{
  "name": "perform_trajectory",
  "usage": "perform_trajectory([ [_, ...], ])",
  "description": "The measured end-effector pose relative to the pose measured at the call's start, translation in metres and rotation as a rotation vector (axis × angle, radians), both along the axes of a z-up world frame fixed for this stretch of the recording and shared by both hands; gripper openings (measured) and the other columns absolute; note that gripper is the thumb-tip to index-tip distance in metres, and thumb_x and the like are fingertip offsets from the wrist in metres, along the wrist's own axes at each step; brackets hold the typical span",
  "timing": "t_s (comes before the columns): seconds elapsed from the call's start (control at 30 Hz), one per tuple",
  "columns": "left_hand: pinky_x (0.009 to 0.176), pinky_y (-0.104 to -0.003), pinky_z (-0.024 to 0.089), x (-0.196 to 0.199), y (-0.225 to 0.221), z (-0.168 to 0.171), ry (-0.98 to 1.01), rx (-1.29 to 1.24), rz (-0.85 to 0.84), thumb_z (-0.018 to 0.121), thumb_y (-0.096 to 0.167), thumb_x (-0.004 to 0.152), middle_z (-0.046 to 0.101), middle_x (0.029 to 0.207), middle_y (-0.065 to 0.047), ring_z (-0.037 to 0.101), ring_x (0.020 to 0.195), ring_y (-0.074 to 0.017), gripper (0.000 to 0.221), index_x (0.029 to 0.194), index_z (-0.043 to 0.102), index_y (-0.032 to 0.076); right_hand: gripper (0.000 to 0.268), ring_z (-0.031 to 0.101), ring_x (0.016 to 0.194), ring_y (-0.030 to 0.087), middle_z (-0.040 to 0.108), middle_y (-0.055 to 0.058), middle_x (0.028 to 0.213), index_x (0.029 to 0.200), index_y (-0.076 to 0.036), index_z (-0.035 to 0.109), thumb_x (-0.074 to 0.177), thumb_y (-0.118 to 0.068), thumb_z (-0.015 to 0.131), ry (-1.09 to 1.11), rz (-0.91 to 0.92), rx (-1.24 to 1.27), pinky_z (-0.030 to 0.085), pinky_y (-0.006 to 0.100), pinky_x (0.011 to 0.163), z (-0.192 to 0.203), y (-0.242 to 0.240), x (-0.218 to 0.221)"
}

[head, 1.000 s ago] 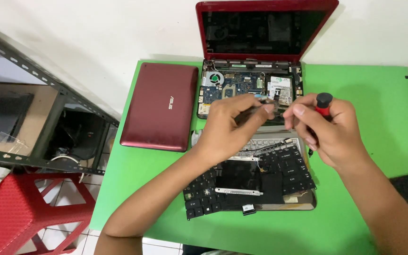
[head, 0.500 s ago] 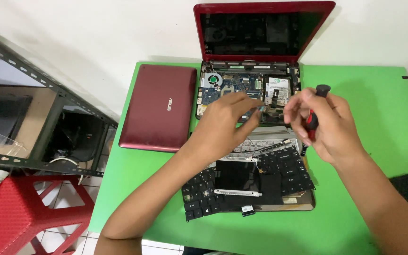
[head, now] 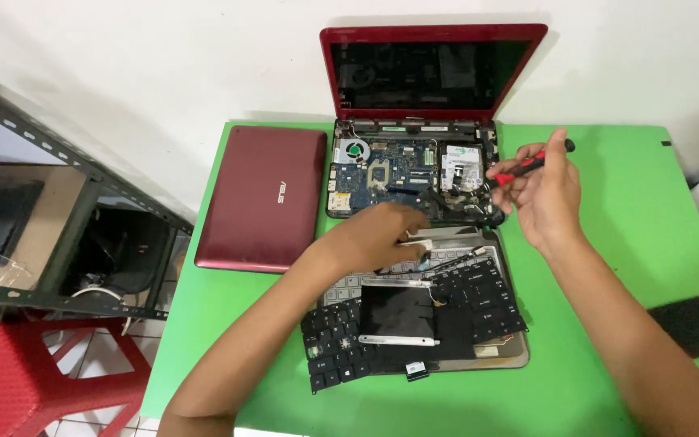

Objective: Disassembling a laptop by removing internal components like RAM and the hard drive, and disconnecting cables.

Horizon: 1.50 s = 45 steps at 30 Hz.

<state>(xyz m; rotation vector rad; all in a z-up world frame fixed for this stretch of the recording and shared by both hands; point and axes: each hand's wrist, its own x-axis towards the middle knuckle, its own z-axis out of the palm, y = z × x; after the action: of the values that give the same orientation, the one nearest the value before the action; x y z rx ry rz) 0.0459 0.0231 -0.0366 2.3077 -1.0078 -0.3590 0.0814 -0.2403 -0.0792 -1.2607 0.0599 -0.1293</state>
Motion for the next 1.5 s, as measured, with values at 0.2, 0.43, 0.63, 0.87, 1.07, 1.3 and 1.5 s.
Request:
perform_trajectory([
  [0.2,0.078,-0.047,0.059,0.014,-0.011,-0.028,-0.114,-0.341,0.15,0.063,0.017,0.096,0.075,0.092,-0.017,0.072,0.089,-0.0365,0.02,0.104,0.073,0.002,0.025,0.077,0.087,0.027,0.076,0.016,0.114,0.107,-0.019,0.053,0.112,-0.042,0.042,-0.126,-0.07,0.281,0.064,0.032,0.074,-0.069,-0.022,0.032],
  [0.43,0.087,-0.044,0.057,0.032,-0.046,-0.086,-0.279,-0.365,0.228,0.068,0.018,0.09,0.071,0.097,-0.009,0.069,0.102,-0.0343,0.02,0.109,0.069,0.012,0.014,0.073,0.084,0.028,0.069,0.02,0.114,0.124,-0.017,0.038,0.113,-0.019,0.048,-0.271,-0.121,0.107,0.062,0.03,0.072,-0.102,-0.016,0.031],
  [0.63,0.096,-0.044,0.056,0.055,-0.066,-0.077,-0.379,-0.164,0.285,0.064,0.009,0.093,0.067,0.123,-0.015,0.066,0.115,-0.0354,0.034,0.127,0.067,0.004,0.014,0.074,0.08,0.024,0.073,0.012,0.104,0.118,-0.018,0.041,0.114,-0.031,0.047,-0.141,-0.22,0.257,0.062,0.03,0.07,-0.101,-0.02,0.033],
  [0.87,0.083,-0.049,0.06,0.085,-0.082,-0.087,-0.183,-0.09,0.389,0.073,0.031,0.09,0.072,0.105,-0.007,0.072,0.102,-0.0336,0.047,0.13,0.065,0.009,0.016,0.074,0.081,0.025,0.074,0.011,0.098,0.113,-0.019,0.045,0.112,-0.034,0.05,-0.081,-0.263,0.348,0.062,0.031,0.071,-0.105,-0.02,0.036],
  [1.07,0.082,-0.051,0.058,0.095,-0.081,-0.082,-0.143,-0.283,0.346,0.076,0.018,0.088,0.074,0.089,-0.014,0.07,0.096,-0.0389,0.023,0.104,0.073,0.002,0.018,0.075,0.081,0.026,0.075,0.01,0.096,0.111,-0.019,0.05,0.111,-0.037,0.053,-0.033,-0.284,0.423,0.062,0.032,0.071,-0.109,-0.03,0.044],
  [1.3,0.079,-0.048,0.057,0.072,-0.07,-0.071,-0.301,-0.224,0.225,0.076,0.015,0.087,0.067,0.082,-0.008,0.068,0.091,-0.0343,0.009,0.088,0.067,0.011,0.021,0.074,0.079,0.029,0.074,0.013,0.092,0.107,-0.017,0.056,0.108,-0.038,0.056,-0.021,-0.251,0.508,0.061,0.035,0.069,-0.118,-0.034,0.05],
  [1.5,0.068,-0.033,0.059,0.064,-0.063,-0.102,-0.846,-0.254,0.123,0.072,0.004,0.085,0.059,0.09,-0.002,0.066,0.091,-0.0253,0.015,0.094,0.063,0.012,0.021,0.073,0.079,0.028,0.075,0.013,0.095,0.108,-0.018,0.056,0.109,-0.039,0.055,0.014,-0.218,0.469,0.059,0.035,0.069,-0.113,-0.033,0.048],
])
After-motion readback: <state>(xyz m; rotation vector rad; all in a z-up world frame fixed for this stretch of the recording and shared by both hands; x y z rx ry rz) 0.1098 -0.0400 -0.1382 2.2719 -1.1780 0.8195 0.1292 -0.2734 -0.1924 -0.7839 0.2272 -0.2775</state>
